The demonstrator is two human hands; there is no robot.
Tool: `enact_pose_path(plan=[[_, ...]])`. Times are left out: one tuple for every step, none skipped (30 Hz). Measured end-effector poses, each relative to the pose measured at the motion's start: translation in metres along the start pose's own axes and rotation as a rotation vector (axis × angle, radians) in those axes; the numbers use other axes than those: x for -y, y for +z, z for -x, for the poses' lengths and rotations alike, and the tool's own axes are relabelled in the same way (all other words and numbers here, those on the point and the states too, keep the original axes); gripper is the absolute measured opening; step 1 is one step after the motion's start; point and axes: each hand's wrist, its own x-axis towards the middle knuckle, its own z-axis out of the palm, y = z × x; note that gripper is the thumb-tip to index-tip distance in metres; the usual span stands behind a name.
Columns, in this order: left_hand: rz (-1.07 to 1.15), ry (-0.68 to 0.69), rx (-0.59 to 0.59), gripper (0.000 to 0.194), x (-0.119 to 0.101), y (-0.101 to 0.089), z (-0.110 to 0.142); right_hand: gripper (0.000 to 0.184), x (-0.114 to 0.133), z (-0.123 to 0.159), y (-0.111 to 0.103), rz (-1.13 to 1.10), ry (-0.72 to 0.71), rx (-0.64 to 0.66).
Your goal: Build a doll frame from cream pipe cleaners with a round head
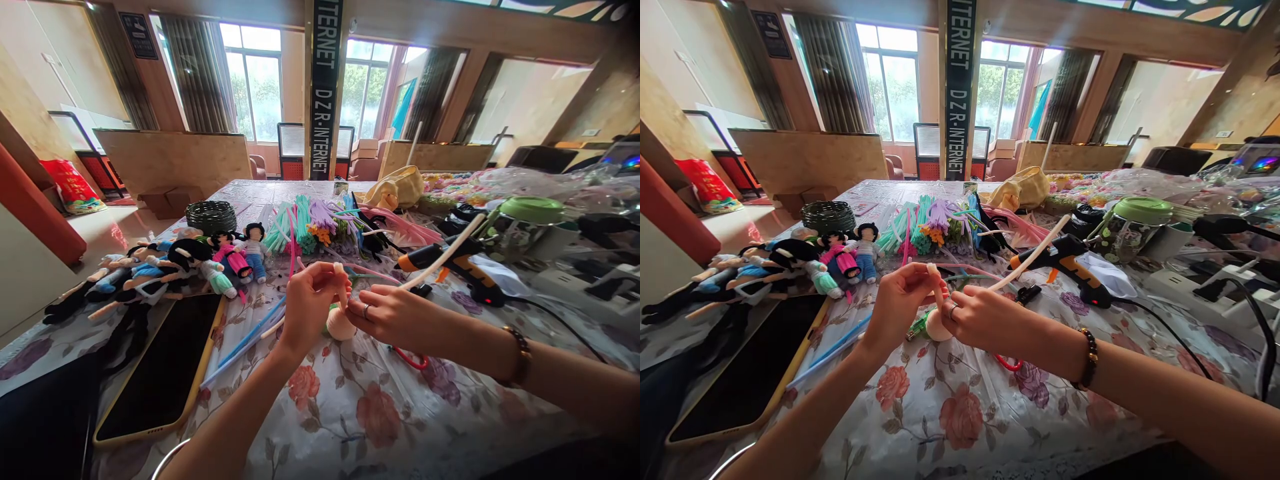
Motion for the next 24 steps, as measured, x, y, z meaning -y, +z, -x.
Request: enact_pose_path(plan=[[-0.014,0.003,0.006,0.010,0.000,0.000,0.000,0.025,0.000,0.000,0.000,0.000,-0.005,0.000],[-0.026,0.004,0.010,0.010,0.000,0.000,-0.001,0.025,0.000,0.000,0.000,-0.001,-0.012,-0.001],[-0.034,0.003,0.013,0.010,0.000,0.000,-0.001,0.025,-0.001,0.000,-0.001,-0.003,-0.019,-0.001],[-0.038,0.001,0.015,0.011,-0.001,0.000,-0.001,0.024,-0.001,0.000,-0.001,-0.004,-0.023,-0.001],[-0.041,-0.001,0.017,0.011,-0.001,0.000,-0.001,0.024,-0.001,0.000,-0.002,-0.002,-0.026,-0.002],[-0.043,-0.001,0.021,0.012,-0.001,0.000,-0.001,0.025,-0.001,0.000,-0.003,0.000,-0.027,-0.003],[-0.047,0.001,0.027,0.013,-0.001,0.000,-0.001,0.025,-0.002,0.000,-0.004,0.005,-0.025,-0.005],[-0.052,0.003,0.034,0.014,-0.001,0.000,0.000,0.025,-0.002,-0.001,-0.005,0.009,-0.025,-0.005],[-0.056,0.006,0.041,0.015,-0.002,0.000,0.000,0.026,-0.002,-0.001,-0.006,0.014,-0.026,-0.005],[-0.057,0.006,0.045,0.016,-0.002,0.000,0.000,0.026,-0.002,-0.001,-0.007,0.020,-0.029,-0.007],[-0.055,0.004,0.045,0.016,-0.002,0.000,0.000,0.027,-0.003,-0.001,-0.008,0.026,-0.034,-0.005],[-0.049,-0.002,0.045,0.017,-0.002,0.000,0.000,0.027,-0.003,-0.002,-0.009,0.034,-0.038,-0.001],[-0.042,-0.009,0.043,0.017,-0.002,0.000,0.000,0.028,-0.003,-0.002,-0.010,0.043,-0.038,0.003],[-0.034,-0.016,0.042,0.017,-0.003,0.000,0.000,0.028,-0.004,-0.002,-0.010,0.053,-0.038,0.005],[-0.027,-0.022,0.041,0.017,-0.003,0.000,-0.001,0.029,-0.004,-0.002,-0.010,0.061,-0.037,0.006],[-0.023,-0.025,0.040,0.016,-0.003,0.000,-0.001,0.029,-0.004,-0.002,-0.010,0.066,-0.037,0.006],[-0.019,-0.026,0.040,0.016,-0.003,0.000,-0.001,0.028,-0.004,-0.002,-0.009,0.067,-0.037,0.002],[-0.011,-0.028,0.038,0.015,-0.002,0.000,-0.001,0.028,-0.003,-0.002,-0.008,0.065,-0.037,-0.004],[0.000,-0.033,0.035,0.016,-0.002,0.001,-0.002,0.027,-0.003,-0.002,-0.007,0.064,-0.038,-0.011],[0.015,-0.040,0.032,0.016,-0.002,0.001,-0.002,0.026,-0.002,-0.002,-0.006,0.064,-0.036,-0.018],[0.030,-0.051,0.030,0.017,-0.002,0.001,-0.002,0.025,-0.002,-0.001,-0.005,0.063,-0.031,-0.022],[0.042,-0.060,0.031,0.017,-0.002,0.001,-0.002,0.025,-0.001,-0.001,-0.005,0.063,-0.028,-0.023],[0.048,-0.067,0.032,0.018,-0.001,0.001,-0.002,0.025,-0.001,-0.001,-0.004,0.062,-0.025,-0.022],[0.047,-0.070,0.037,0.018,-0.002,0.001,-0.002,0.025,-0.001,0.000,-0.004,0.061,-0.022,-0.019]])
